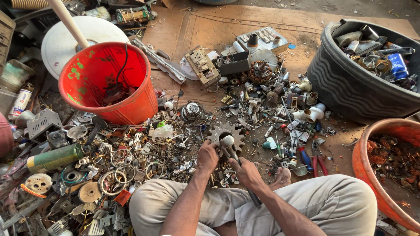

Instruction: The person sits on the ground amidst a large pile of scrap metal and debris. They use a hammer to strike and break apart various metal components, such as gears and small mechanical parts, to separate them. The person handles the items one by one, striking them on a metal gear used as an anvil.

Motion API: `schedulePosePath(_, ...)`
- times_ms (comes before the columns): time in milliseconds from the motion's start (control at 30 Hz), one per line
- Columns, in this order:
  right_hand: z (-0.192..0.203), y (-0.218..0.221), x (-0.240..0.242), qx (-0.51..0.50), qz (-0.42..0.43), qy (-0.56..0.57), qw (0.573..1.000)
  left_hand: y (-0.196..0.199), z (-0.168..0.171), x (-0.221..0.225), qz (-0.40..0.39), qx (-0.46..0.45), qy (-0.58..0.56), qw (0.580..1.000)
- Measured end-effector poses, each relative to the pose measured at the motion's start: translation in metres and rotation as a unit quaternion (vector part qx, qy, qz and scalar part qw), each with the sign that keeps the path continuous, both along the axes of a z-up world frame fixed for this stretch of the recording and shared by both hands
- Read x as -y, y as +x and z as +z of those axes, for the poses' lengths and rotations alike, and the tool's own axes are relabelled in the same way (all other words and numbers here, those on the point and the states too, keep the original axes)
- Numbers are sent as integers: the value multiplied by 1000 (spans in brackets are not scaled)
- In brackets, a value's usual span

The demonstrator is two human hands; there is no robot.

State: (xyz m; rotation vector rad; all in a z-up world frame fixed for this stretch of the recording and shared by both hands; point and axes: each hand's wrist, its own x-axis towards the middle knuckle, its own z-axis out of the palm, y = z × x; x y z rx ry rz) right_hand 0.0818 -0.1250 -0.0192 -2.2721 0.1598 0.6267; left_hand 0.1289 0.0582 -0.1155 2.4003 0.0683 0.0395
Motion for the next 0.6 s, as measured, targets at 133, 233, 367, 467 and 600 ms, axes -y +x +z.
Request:
schedulePosePath(133, -6, -2, 1, 64, -2, 2, 998, -2, 1, 0, 6, -23, -17, 1000)
schedulePosePath(233, -7, 0, 0, 60, 1, 4, 998, -2, 6, 0, 2, -27, -8, 1000)
schedulePosePath(367, -3, 5, -3, 0, -7, 8, 1000, -4, 15, 0, 0, -15, -16, 1000)
schedulePosePath(467, -4, 4, -1, -6, -6, 9, 1000, -5, 21, 1, 28, -53, -58, 997)
schedulePosePath(600, -5, 5, -1, 8, -10, 14, 1000, -6, 34, -2, 108, -69, -189, 974)
